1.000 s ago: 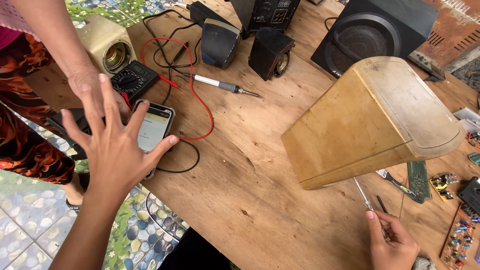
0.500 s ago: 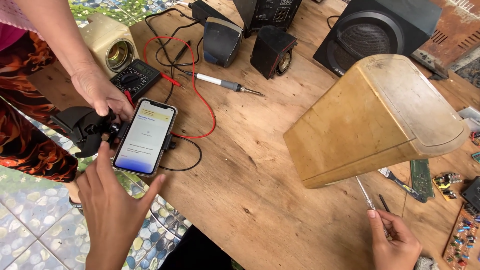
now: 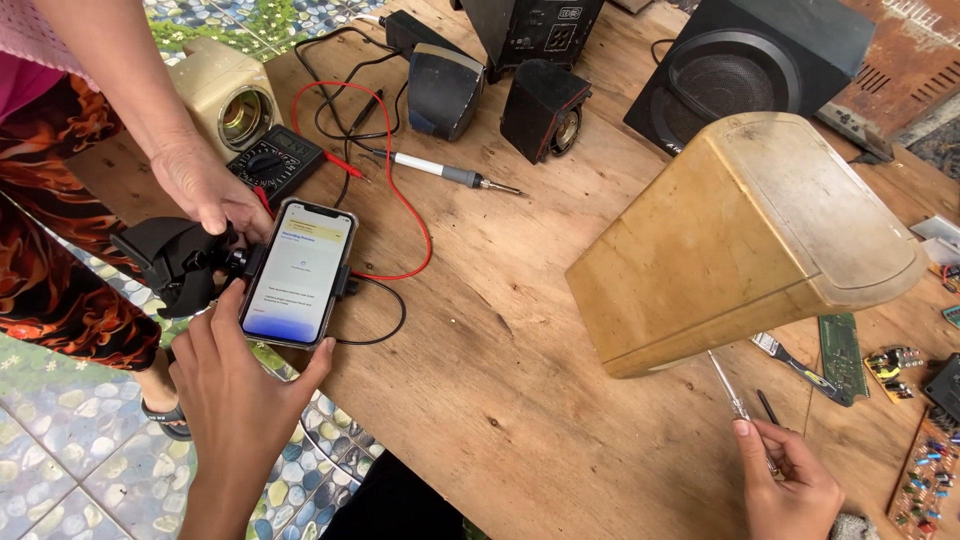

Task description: Using a screwdriver to pry the back panel off a speaker housing on a repair bench.

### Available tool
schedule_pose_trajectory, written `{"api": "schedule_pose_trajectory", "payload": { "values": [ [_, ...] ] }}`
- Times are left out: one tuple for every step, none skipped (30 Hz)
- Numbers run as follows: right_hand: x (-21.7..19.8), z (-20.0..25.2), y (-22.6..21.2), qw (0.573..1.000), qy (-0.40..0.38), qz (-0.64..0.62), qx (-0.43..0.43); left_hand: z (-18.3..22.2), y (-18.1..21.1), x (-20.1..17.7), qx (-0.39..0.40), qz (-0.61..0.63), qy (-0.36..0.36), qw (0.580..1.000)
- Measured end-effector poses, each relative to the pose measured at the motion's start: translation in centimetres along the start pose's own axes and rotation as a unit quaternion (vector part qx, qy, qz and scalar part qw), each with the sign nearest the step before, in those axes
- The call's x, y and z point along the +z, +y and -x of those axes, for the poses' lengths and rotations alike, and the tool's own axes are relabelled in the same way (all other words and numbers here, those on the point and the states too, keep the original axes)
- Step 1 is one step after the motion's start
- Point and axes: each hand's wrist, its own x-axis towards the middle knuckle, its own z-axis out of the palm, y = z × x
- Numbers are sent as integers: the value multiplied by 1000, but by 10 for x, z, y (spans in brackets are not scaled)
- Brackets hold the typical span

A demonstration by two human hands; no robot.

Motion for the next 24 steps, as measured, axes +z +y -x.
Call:
{"api": "schedule_pose_trajectory", "payload": {
  "values": [
    [0, 0, -1, 1000, -2, -7, 6, -1, 1, -1, 3, -1, -4, 1000],
    [0, 0, 1, 1000, 1, -7, 6, -1, 5, -4, 5, 1, -4, 1000],
    [0, 0, 4, 1000, -1, -10, 4, -2, 10, -7, 35, -33, 27, 998],
    [0, -2, 6, 1000, 0, -12, 0, -3, 16, -10, 65, -65, 60, 994],
    [0, -3, 2, 1000, 4, -12, 0, -13, 21, -10, 67, -62, 62, 994],
    [-1, -2, -2, 1000, -1, -12, 4, -21, 26, -12, 106, -73, 74, 989],
    [-2, -2, -5, 1000, -6, -12, 8, -27, 31, -13, 145, -83, 86, 982],
    [-1, -4, -2, 1000, 0, -9, 7, -29, 39, -17, 146, -78, 88, 982],
    [-1, -7, 1, 1000, -5, 2, -7, -31, 49, -21, 158, -89, 92, 979],
    [-5, 1, 5, 1000, -8, 16, -9, -33, 57, -27, 180, -98, 91, 975],
    [-3, -3, -8, 1000, 0, 22, 1, -31, 76, -31, 191, -91, 87, 974],
    [-4, -4, -19, 1000, -1, -9, 28, -26, 96, -33, 247, 40, 28, 968],
    [-4, -7, -29, 998, -1, -41, 53, -21, 116, -36, 297, 170, -34, 939],
    [-4, -9, -26, 998, 13, -36, 59, -22, 140, -32, 307, 179, -34, 934],
    [-5, -10, -24, 998, 11, -36, 51, -23, 163, -30, 340, 252, -82, 902],
    [-4, -12, -22, 998, 4, -39, 44, -22, 185, -29, 366, 317, -132, 865],
    [-9, -13, -22, 998, 12, -35, 49, -32, 209, -21, 373, 322, -135, 860],
    [-13, -13, -23, 999, -8, 3, 43, -40, 230, -15, 367, 403, -141, 826],
    [-15, -12, -24, 998, -28, 41, 37, -49, 251, -8, 358, 480, -147, 787],
    [-18, -13, -26, 998, -26, 38, 39, -58, 270, -8, 361, 479, -147, 787],
    [-20, -14, -30, 997, -43, 49, 46, -67, 288, -7, 397, 466, -99, 784],
    [-19, -13, -33, 995, -65, 58, 54, -76, 302, -6, 432, 449, -53, 781],
    [-18, -12, -27, 995, -67, 54, 55, -79, 318, -15, 432, 444, -54, 783],
    [-16, -12, -21, 997, -45, 55, 40, -82, 330, -22, 442, 367, -38, 818]
  ]
}}
